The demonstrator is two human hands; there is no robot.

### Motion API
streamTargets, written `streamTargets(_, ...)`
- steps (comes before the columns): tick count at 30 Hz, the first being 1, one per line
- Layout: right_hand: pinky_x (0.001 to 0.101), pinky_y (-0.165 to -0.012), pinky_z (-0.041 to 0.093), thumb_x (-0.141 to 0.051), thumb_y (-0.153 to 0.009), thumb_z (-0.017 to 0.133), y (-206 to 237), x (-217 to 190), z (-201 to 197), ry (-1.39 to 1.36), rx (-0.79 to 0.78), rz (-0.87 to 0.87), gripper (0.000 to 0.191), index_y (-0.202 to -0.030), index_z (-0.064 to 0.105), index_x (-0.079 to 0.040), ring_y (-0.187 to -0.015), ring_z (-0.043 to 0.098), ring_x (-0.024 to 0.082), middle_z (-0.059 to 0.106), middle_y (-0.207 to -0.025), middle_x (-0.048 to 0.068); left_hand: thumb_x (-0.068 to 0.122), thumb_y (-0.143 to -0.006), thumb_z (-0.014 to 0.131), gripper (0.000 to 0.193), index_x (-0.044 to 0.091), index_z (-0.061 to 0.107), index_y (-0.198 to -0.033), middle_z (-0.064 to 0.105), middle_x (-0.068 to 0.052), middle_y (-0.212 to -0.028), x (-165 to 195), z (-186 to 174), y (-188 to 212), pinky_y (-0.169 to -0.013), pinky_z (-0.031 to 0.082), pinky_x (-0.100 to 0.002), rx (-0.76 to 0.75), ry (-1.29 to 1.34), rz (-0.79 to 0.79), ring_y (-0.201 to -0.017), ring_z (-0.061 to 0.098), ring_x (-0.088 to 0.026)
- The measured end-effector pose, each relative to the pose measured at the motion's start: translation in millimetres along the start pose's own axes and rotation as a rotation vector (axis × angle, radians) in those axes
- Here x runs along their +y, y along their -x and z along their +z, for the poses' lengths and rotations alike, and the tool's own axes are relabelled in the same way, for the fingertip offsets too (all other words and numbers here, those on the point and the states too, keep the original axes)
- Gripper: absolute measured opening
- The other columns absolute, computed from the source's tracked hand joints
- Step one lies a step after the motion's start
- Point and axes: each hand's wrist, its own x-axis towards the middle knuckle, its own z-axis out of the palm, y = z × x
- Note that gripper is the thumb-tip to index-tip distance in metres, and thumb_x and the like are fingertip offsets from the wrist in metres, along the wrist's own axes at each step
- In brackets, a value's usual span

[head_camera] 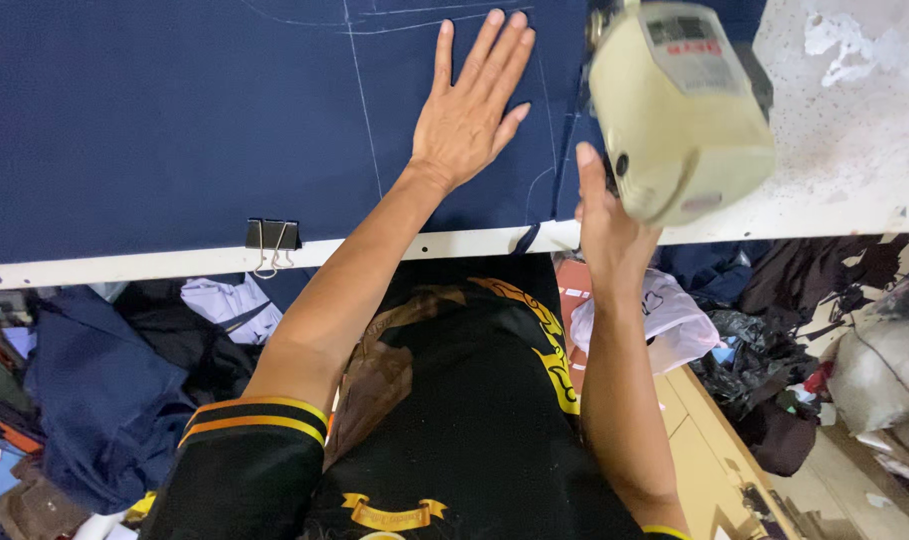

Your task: The person uses a handheld electric rotary cutter to cut a large piece of dark blue fabric laid on a white table. They follow white chalk lines, repeatedly repositioning the fabric and cutting off strips and rectangular pieces. The cut pieces accumulate on the table as the task continues.

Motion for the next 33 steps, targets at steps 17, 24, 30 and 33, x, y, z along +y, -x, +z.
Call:
streamTargets(17, 0.0439, -0.077, 0.053, -0.031, -0.089, 0.076, 150.3, 150.6, -119.4, 0.689, -0.116, -0.210, 0.032, -0.110, 0.076, -0.008, -0.089, 0.068, 0.032, 0.074, -0.098, 0.014, 0.017, -0.089, 0.072, 0.058, 0.005, 0.052, -0.142, 0.056, -0.013, -0.137, 28.2, -18.9, 20.2, -0.122, 0.032, -0.056, 0.256, 0.306, 0.113, -0.133, 0.049, -0.031)
streamTargets(24, 0.0373, -0.074, 0.055, -0.030, -0.093, 0.070, 204.9, 173.9, -174.7, 0.344, -0.014, 0.241, 0.029, -0.112, 0.077, -0.008, -0.087, 0.070, 0.021, 0.077, -0.099, 0.006, 0.022, -0.091, 0.060, 0.053, 0.001, 0.058, -0.139, 0.059, -0.010, -0.126, 122.1, 14.3, 32.3, -0.098, 0.045, -0.037, 0.117, -0.119, 0.389, -0.118, 0.055, -0.022)
streamTargets(30, 0.0333, -0.053, 0.042, -0.022, -0.093, 0.076, 192.5, 155.6, -192.6, 0.264, 0.179, 0.251, 0.021, -0.094, 0.072, -0.001, -0.057, 0.054, 0.018, 0.060, -0.067, 0.006, 0.017, -0.087, 0.061, 0.041, 0.000, 0.064, -0.124, 0.061, -0.009, -0.113, 127.2, 40.6, 18.6, -0.078, 0.050, -0.030, 0.102, -0.284, 0.380, -0.100, 0.057, -0.021)
streamTargets(33, 0.0295, -0.049, 0.041, -0.019, -0.091, 0.074, 173.5, 157.6, -205.9, 0.176, 0.218, 0.244, 0.019, -0.096, 0.068, -0.002, -0.054, 0.053, 0.013, 0.058, -0.064, 0.002, 0.009, -0.088, 0.063, 0.019, 0.003, 0.063, -0.105, 0.059, -0.008, -0.099, 123.5, 51.5, 6.9, -0.074, 0.055, -0.034, -0.069, -0.086, 0.387, -0.095, 0.061, -0.024)
